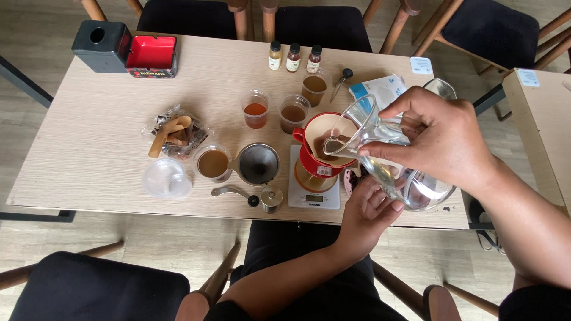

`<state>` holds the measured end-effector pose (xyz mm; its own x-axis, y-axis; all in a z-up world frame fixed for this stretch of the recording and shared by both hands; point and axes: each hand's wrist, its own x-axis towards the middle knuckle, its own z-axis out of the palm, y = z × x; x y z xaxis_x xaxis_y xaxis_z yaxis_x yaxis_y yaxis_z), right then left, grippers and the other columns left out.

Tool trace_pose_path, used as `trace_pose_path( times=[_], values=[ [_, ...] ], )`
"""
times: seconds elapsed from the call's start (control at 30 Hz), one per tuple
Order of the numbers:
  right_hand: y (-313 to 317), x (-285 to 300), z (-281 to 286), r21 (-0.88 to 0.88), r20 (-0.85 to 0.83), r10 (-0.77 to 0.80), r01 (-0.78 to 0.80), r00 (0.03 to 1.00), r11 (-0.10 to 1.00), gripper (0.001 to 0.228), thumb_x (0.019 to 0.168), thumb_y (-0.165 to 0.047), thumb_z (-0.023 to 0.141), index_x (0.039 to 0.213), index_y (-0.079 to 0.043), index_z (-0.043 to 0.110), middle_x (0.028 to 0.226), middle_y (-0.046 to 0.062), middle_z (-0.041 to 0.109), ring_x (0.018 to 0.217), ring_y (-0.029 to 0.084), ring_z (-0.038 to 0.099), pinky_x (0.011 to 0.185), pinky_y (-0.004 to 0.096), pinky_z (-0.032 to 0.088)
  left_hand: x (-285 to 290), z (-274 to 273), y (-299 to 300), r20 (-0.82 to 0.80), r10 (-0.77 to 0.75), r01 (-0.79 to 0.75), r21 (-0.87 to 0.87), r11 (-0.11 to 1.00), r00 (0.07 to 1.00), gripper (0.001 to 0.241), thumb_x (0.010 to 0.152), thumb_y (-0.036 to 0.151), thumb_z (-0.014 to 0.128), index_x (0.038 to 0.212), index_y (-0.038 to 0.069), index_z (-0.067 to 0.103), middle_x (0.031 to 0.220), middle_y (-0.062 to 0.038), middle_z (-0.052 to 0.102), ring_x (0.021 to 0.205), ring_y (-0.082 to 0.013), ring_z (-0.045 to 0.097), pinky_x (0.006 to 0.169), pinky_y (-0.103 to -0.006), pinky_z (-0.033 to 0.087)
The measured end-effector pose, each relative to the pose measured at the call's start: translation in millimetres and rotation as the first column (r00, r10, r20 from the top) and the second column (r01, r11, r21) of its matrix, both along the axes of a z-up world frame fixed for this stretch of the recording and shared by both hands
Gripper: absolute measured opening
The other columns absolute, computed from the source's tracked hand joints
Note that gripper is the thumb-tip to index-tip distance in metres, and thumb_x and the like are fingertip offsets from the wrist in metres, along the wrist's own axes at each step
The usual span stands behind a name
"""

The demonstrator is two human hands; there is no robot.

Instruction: The person folds a paper coffee filter, places it into a dripper, and rinses it with hot water from a glass carafe. They then proceed to handle several small cups of liquid, placing them on a digital scale and pouring contents.

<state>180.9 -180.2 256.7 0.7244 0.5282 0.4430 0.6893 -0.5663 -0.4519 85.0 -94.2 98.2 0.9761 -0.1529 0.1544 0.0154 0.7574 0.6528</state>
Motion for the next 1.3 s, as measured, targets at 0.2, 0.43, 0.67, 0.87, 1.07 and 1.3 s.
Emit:
trace_pose_path(
  times=[0.2,0.43,0.67,0.87,1.07,1.3],
  values=[
    [5,7,5,0.010,0.029,0.064,-0.064,0.998,0.998,0.048,0.073,-0.021,0.098,0.100,-0.003,0.063,0.056,-0.003,0.040,0.054,0.009,0.031,0.055,0.021,0.032,4,7,4,-0.028,0.022,-0.022,-0.003,1.000,0.999,0.064,0.092,0.029,0.073,0.146,0.006,0.046,0.140,-0.010,0.059,0.140,-0.0244,0.055,0.118,-0.0339,0.043],
    [8,17,8,-0.003,0.034,0.025,-0.025,0.999,1.000,0.048,0.074,-0.023,0.100,0.099,-0.006,0.062,0.057,-0.004,0.039,0.056,0.010,0.030,0.059,0.021,0.032,15,11,4,0.017,0.062,-0.063,0.021,0.998,0.998,0.060,0.095,0.029,0.071,0.145,0.006,0.046,0.141,-0.010,0.059,0.140,-0.0255,0.055,0.118,-0.0355,0.044],
    [6,29,9,-0.028,0.063,0.009,-0.008,0.998,1.000,0.050,0.073,-0.026,0.100,0.101,-0.006,0.063,0.060,-0.004,0.043,0.056,0.009,0.033,0.060,0.022,0.035,25,9,1,0.038,0.069,-0.070,0.020,0.997,0.997,0.058,0.096,0.027,0.069,0.145,0.007,0.046,0.146,-0.007,0.054,0.139,-0.0265,0.055,0.117,-0.0363,0.044],
    [3,36,7,-0.030,0.053,-0.021,0.023,0.998,0.999,0.050,0.073,-0.026,0.101,0.101,-0.006,0.064,0.062,-0.003,0.046,0.057,0.008,0.035,0.060,0.022,0.036,32,15,2,0.003,0.037,-0.037,0.007,0.999,0.999,0.058,0.096,0.027,0.069,0.145,0.007,0.047,0.135,-0.007,0.061,0.136,-0.0213,0.056,0.114,-0.0322,0.045],
    [1,40,7,-0.013,0.022,-0.030,0.030,0.999,0.999,0.048,0.075,-0.023,0.099,0.101,-0.005,0.063,0.060,-0.004,0.040,0.057,0.010,0.030,0.059,0.021,0.032,38,9,-3,-0.009,0.031,-0.031,-0.004,1.000,0.999,0.057,0.096,0.025,0.069,0.145,0.007,0.047,0.138,-0.008,0.058,0.136,-0.0221,0.056,0.113,-0.0322,0.046],
    [-5,45,4,-0.016,0.032,-0.043,0.043,0.999,0.999,0.048,0.075,-0.023,0.100,0.101,-0.004,0.064,0.061,-0.003,0.044,0.056,0.009,0.033,0.059,0.022,0.035,41,9,-5,-0.011,0.015,-0.015,0.032,0.999,1.000,0.057,0.096,0.025,0.067,0.146,0.006,0.046,0.140,-0.009,0.058,0.140,-0.0251,0.055,0.113,-0.0331,0.046]
  ],
)
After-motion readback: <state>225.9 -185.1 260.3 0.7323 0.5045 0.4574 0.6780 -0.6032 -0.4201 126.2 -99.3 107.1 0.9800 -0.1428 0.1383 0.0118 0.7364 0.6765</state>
